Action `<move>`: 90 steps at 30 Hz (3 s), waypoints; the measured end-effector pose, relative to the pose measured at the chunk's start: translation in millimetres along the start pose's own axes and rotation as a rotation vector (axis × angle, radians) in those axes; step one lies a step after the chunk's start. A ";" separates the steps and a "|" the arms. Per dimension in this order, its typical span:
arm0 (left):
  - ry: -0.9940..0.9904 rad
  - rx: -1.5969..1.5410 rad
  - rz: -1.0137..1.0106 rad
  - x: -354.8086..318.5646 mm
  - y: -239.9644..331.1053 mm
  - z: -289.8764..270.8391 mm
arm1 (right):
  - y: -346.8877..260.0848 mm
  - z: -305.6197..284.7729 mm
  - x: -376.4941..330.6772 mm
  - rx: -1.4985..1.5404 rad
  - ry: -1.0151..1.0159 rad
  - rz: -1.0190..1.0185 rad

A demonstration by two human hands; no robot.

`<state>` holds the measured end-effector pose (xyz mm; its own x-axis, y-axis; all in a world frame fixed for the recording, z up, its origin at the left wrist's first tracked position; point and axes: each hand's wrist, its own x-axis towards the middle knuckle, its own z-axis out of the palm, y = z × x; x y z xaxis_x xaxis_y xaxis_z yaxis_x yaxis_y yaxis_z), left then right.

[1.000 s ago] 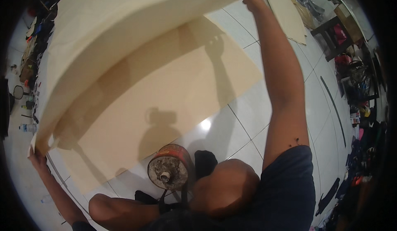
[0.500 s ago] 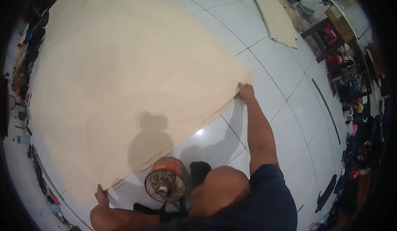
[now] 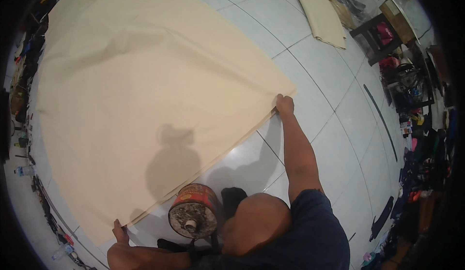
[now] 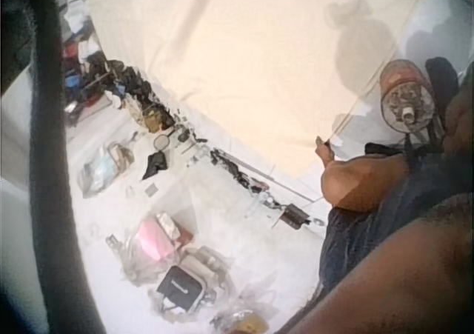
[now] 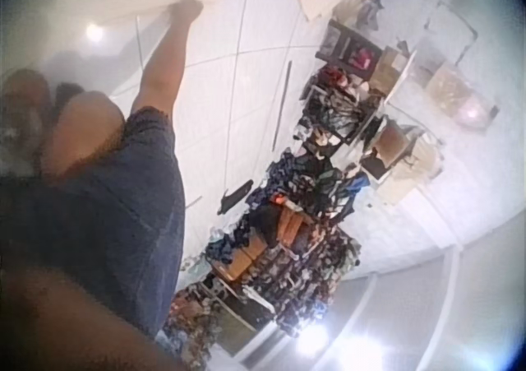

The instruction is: The person unfolds a large piece of beige fabric on the floor, uses a wooden stick to measure and mark a line, then cuts the fabric along the marked line with scissors. The person then folds the cut fabric and places it aside.

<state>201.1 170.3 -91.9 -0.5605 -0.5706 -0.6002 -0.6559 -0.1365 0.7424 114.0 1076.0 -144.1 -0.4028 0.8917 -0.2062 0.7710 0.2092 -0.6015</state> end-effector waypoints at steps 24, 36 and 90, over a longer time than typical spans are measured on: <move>-0.057 -0.512 0.628 23.1 257.5 -92.5 | -320.0 -200.6 -0.9 0.475 0.016 -0.707; 0.003 0.046 0.033 -0.3 -4.4 -18.5 | -21.2 -31.2 -23.9 0.045 0.030 -0.042; 0.057 -0.098 0.019 13.3 -19.7 -25.3 | -26.3 -33.8 -32.8 -0.196 0.050 0.025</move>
<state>219.3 144.9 -107.0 -0.5411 -0.6186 -0.5696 -0.5909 -0.2022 0.7810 123.6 1054.8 -95.4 -0.3612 0.9153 -0.1781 0.8638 0.2565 -0.4337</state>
